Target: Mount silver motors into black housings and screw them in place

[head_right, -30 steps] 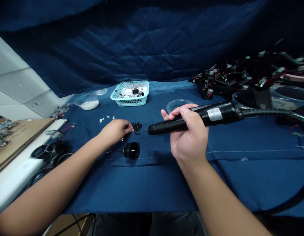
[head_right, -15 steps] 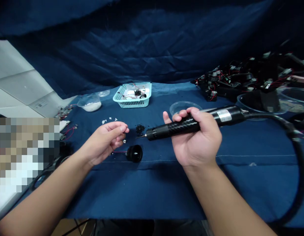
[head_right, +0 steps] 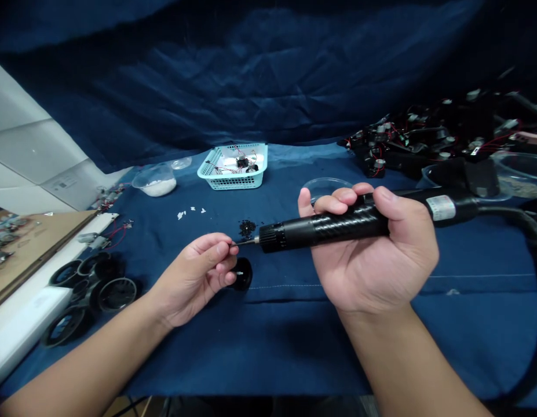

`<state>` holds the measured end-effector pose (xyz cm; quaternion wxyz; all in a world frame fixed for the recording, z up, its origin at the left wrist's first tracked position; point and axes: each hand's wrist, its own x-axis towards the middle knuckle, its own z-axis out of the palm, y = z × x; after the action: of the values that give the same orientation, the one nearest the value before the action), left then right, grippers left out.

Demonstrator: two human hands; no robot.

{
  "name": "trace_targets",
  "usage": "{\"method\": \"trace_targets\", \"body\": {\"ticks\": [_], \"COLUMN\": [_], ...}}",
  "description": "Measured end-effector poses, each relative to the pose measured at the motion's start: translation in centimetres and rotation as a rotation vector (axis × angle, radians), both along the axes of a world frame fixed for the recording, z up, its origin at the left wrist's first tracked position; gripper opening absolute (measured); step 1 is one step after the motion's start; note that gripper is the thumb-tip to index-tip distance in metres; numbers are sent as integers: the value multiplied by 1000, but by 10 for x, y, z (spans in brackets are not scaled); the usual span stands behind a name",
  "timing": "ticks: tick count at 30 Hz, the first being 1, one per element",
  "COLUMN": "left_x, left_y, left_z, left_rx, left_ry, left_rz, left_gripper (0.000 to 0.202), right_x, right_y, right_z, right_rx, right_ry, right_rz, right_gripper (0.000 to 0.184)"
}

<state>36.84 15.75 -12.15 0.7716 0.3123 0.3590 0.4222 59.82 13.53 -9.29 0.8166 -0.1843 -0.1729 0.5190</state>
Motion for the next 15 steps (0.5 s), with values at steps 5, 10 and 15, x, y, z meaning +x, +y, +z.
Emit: {"method": "trace_targets", "body": {"ticks": [5, 10, 15], "left_x": [1, 1, -4], "left_y": [-2, -2, 0], "left_z": [0, -4, -11], "left_rx": [-9, 37, 313], "left_ry": [-7, 32, 235], "left_rz": [-8, -13, 13], "left_gripper": [26, 24, 22], "right_x": [0, 0, -2], "right_y": [-1, -1, -2], "right_z": [0, 1, 4], "right_rx": [9, 6, -33], "right_ry": [15, 41, 31], "right_rz": [-6, 10, -23], "right_gripper": [20, 19, 11]}}
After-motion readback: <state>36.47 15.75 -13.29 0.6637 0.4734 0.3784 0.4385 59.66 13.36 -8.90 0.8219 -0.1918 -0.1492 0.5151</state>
